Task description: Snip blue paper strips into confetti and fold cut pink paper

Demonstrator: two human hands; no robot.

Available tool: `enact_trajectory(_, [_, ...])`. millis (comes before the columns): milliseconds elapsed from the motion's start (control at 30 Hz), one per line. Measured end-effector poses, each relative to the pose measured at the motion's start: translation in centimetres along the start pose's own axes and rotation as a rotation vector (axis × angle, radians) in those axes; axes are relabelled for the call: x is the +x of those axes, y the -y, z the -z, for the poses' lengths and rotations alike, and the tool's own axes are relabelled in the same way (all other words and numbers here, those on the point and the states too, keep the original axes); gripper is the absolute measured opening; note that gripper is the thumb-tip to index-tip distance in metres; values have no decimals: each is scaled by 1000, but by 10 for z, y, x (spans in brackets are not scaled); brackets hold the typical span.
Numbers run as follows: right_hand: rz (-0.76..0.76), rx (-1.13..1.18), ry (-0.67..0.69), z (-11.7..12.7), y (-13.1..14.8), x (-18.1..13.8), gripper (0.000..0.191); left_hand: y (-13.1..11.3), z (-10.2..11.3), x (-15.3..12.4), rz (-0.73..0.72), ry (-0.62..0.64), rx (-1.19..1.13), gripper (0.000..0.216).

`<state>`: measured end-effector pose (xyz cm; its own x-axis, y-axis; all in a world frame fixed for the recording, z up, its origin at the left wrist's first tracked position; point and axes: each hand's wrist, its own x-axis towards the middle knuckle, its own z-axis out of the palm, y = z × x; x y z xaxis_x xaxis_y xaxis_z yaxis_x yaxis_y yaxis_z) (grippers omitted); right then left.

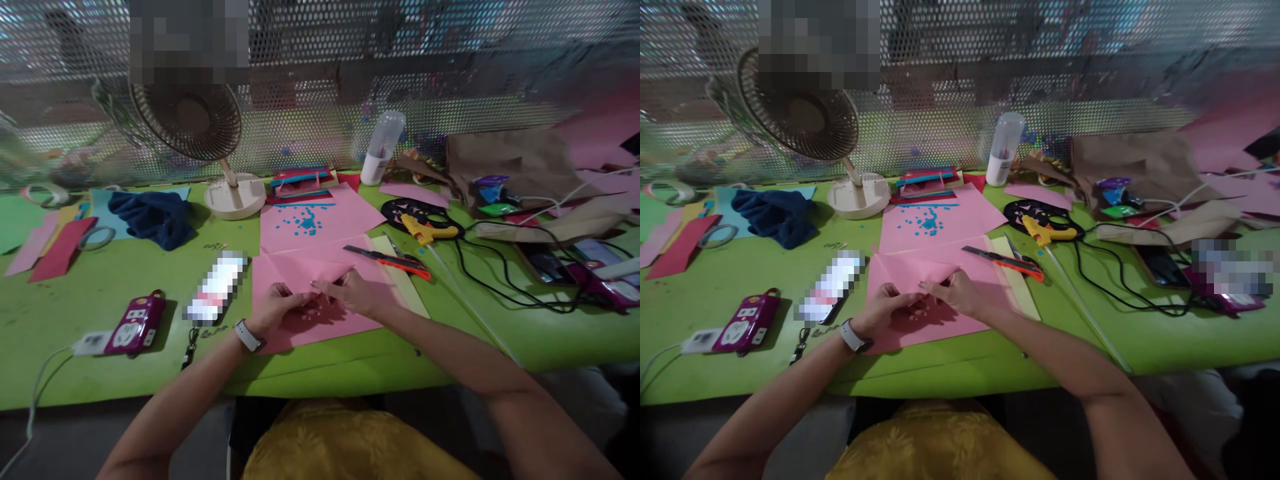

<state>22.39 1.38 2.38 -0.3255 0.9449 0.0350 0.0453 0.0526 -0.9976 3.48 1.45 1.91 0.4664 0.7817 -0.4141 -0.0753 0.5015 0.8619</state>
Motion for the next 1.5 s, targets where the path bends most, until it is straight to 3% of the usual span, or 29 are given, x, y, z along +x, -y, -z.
enact_trajectory(233, [-40, -39, -1, -2, 0, -3, 35, -3, 1, -1, -39, 35, 11, 32])
enact_trajectory(433, [-47, -37, -57, 2, 1, 0, 38, -3, 3, -2, 26, 46, -12, 32])
enact_trajectory(900, [-121, 26, -71, -3, 7, -3, 35, 1, 3, 0, -66, 56, -13, 26])
enact_trajectory(1100, [-186, 69, 54, -6, -2, -5, 31, 3, 3, 2, -120, 34, 0, 25])
enact_trajectory(1233, [-168, 78, 55, -9, -3, -7, 30, 3, 3, 2, -112, 52, 7, 24])
enact_trajectory(1333, [-163, 78, 4, -2, -1, -4, 27, 1, 4, 0, -102, 38, -5, 24])
enact_trajectory(1500, [-81, 152, -249, 27, -3, 13, 26, -7, 6, -2, -98, -16, -49, 23])
